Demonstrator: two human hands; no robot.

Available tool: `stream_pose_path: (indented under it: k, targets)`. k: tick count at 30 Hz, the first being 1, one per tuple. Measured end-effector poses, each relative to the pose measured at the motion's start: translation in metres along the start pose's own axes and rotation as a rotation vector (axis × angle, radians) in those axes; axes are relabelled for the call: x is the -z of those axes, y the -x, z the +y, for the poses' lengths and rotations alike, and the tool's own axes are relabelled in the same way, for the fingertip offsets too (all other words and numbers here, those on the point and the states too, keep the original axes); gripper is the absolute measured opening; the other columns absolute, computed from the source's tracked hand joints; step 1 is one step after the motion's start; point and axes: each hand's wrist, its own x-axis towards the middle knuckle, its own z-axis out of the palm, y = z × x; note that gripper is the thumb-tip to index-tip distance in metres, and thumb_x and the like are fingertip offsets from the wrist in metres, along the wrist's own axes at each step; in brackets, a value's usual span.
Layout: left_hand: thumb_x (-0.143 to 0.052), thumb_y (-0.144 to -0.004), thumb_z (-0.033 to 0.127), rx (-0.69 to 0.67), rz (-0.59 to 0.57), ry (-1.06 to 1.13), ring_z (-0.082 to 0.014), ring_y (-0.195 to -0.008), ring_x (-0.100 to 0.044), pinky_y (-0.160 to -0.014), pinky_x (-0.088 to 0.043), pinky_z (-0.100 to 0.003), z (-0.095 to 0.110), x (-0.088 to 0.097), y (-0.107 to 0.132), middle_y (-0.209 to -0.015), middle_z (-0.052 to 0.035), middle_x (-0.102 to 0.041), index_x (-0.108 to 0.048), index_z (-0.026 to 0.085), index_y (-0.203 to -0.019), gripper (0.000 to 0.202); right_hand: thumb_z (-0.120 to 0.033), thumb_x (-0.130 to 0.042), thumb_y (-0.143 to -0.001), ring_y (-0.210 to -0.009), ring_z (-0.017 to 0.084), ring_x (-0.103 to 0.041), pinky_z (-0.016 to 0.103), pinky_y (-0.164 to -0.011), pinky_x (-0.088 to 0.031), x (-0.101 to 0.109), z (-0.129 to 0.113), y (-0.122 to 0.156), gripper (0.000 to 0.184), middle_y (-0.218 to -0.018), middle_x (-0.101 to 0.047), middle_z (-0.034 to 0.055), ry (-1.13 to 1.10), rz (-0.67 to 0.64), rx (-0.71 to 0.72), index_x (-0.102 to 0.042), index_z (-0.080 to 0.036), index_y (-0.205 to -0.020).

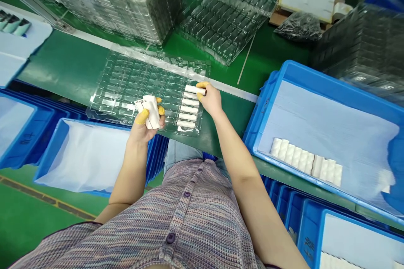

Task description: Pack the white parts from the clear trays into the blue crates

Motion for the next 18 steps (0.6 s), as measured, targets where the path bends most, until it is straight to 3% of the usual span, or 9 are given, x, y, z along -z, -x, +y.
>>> stream_pose_path:
  k: [3, 7, 11, 14, 16, 18]
  targets:
    - [-0.091, -0.064, 0.051, 0.063, 0.042, 0.149, -0.0111, -0.055, -0.060, -0.047, -0.052, -0.022, -0.005, 0.008, 0.003, -0.081, -0.0004, -0.070, -0.070, 0.021, -0.117, 0.064, -0.006, -0.057, -0.079, -0.112, 0.031, -0.070, 0.046, -0.101, -0.055, -0.004, -0.001, -0.038, 0.039, -0.126, -0.074, 0.0135, 0.375, -0.061, 0.092, -0.074, -0.015, -0.113]
    - [-0.083, -0.073, 0.036, 0.143, 0.102, 0.239, -0.0138, -0.067, -0.068, -0.056, -0.059, -0.023, -0.012, 0.020, 0.009, -0.090, -0.0017, -0.074, -0.065, 0.021, -0.131, 0.062, -0.005, -0.056, -0.079, -0.113, 0.033, -0.067, 0.047, -0.102, -0.053, -0.014, 0.002, -0.057, 0.041, -0.121, -0.076, 0.0129, 0.537, -0.205, 0.172, -0.076, -0.016, -0.113]
    - [-0.079, -0.079, 0.026, 0.194, 0.205, 0.262, -0.0153, -0.079, -0.075, -0.072, -0.064, -0.025, -0.023, 0.020, 0.011, -0.094, -0.0015, -0.078, -0.062, 0.024, -0.138, 0.061, -0.009, -0.059, -0.081, -0.120, 0.035, -0.063, 0.053, -0.113, -0.045, -0.023, 0.011, -0.058, 0.037, -0.116, -0.077, 0.0132, 0.587, -0.235, 0.234, -0.077, -0.018, -0.112]
    - [-0.078, -0.081, 0.024, 0.225, 0.220, 0.302, -0.0144, -0.083, -0.077, -0.078, -0.064, -0.025, -0.031, 0.012, 0.009, -0.097, -0.0012, -0.079, -0.060, 0.025, -0.139, 0.061, -0.009, -0.058, -0.084, -0.124, 0.035, -0.062, 0.061, -0.123, -0.032, -0.027, 0.011, -0.051, 0.033, -0.115, -0.077, 0.0137, 0.617, -0.200, 0.195, -0.078, -0.017, -0.108]
    - [-0.077, -0.082, 0.023, 0.252, 0.188, 0.319, -0.0139, -0.082, -0.076, -0.075, -0.064, -0.023, -0.034, 0.008, 0.008, -0.099, -0.0023, -0.079, -0.060, 0.024, -0.141, 0.062, -0.009, -0.057, -0.085, -0.130, 0.035, -0.060, 0.062, -0.127, -0.026, -0.029, 0.006, -0.040, 0.032, -0.121, -0.076, 0.0150, 0.568, -0.152, 0.145, -0.077, -0.016, -0.109]
    - [-0.078, -0.079, 0.022, 0.278, 0.137, 0.308, -0.0142, -0.077, -0.075, -0.066, -0.063, -0.021, -0.036, 0.007, 0.008, -0.098, -0.0043, -0.079, -0.062, 0.020, -0.138, 0.060, -0.014, -0.058, -0.089, -0.133, 0.033, -0.060, 0.058, -0.124, -0.034, -0.029, -0.004, -0.022, 0.034, -0.130, -0.073, 0.0149, 0.347, -0.164, 0.130, -0.075, -0.016, -0.118]
